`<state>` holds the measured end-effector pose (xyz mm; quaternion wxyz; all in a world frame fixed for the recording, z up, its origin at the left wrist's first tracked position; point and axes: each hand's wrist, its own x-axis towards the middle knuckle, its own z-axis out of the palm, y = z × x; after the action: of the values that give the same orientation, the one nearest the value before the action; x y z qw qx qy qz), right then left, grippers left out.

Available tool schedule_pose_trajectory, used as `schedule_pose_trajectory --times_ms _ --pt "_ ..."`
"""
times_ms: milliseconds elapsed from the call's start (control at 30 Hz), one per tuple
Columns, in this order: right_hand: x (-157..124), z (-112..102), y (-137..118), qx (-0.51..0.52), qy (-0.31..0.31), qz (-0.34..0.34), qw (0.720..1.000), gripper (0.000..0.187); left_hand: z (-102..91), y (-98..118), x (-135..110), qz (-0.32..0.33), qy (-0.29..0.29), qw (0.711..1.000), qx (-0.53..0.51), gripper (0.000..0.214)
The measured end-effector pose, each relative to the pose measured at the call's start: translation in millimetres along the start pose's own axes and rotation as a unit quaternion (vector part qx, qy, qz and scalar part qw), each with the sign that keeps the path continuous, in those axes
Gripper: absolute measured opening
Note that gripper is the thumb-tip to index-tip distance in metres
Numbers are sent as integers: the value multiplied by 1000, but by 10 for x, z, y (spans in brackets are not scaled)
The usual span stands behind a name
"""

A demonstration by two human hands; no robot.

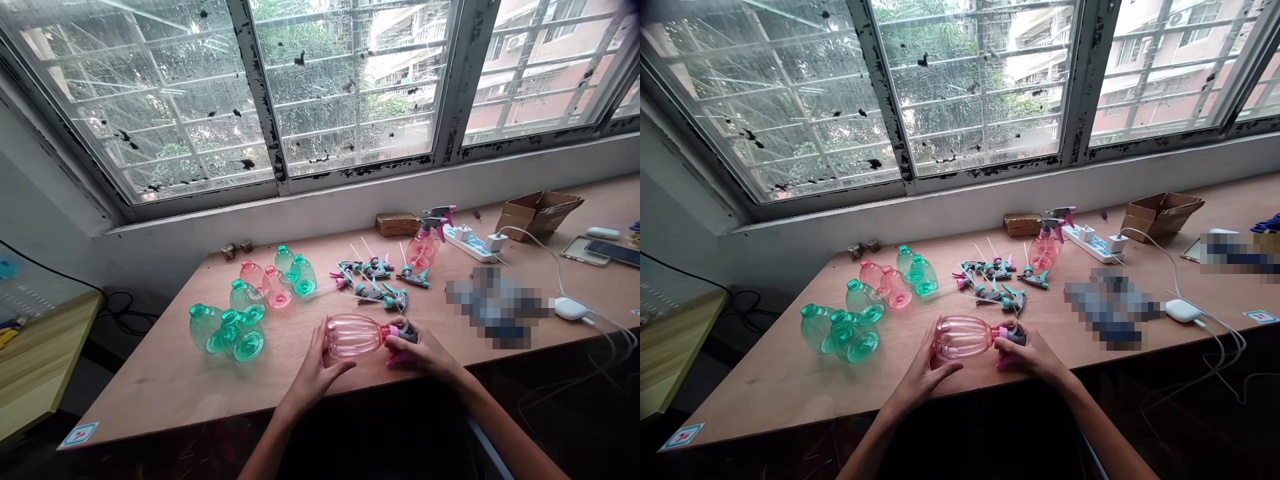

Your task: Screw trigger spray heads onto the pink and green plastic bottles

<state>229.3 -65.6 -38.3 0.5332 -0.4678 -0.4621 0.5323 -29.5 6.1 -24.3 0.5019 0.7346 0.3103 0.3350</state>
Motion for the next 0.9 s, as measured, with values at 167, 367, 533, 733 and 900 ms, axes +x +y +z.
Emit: schedule_pose_trajectory --times_ms 167,367,533,733,900 --pt "-4 3 5 -5 8 14 1000 40 11 12 -16 2 -18 1000 5 100" --pt "-5 16 -20 -12 9 -7 1000 38 -6 16 10 -26 -25 997 -68 91" --pt "6 23 -34 -8 28 -27 999 38 -11 50 16 -12 -29 995 -98 101" --pt "-1 43 -45 4 11 7 1000 41 -17 72 16 -50 -14 993 -110 94" --pt "-1 49 -55 6 18 -3 1000 40 -3 83 28 -28 -24 995 -90 99"
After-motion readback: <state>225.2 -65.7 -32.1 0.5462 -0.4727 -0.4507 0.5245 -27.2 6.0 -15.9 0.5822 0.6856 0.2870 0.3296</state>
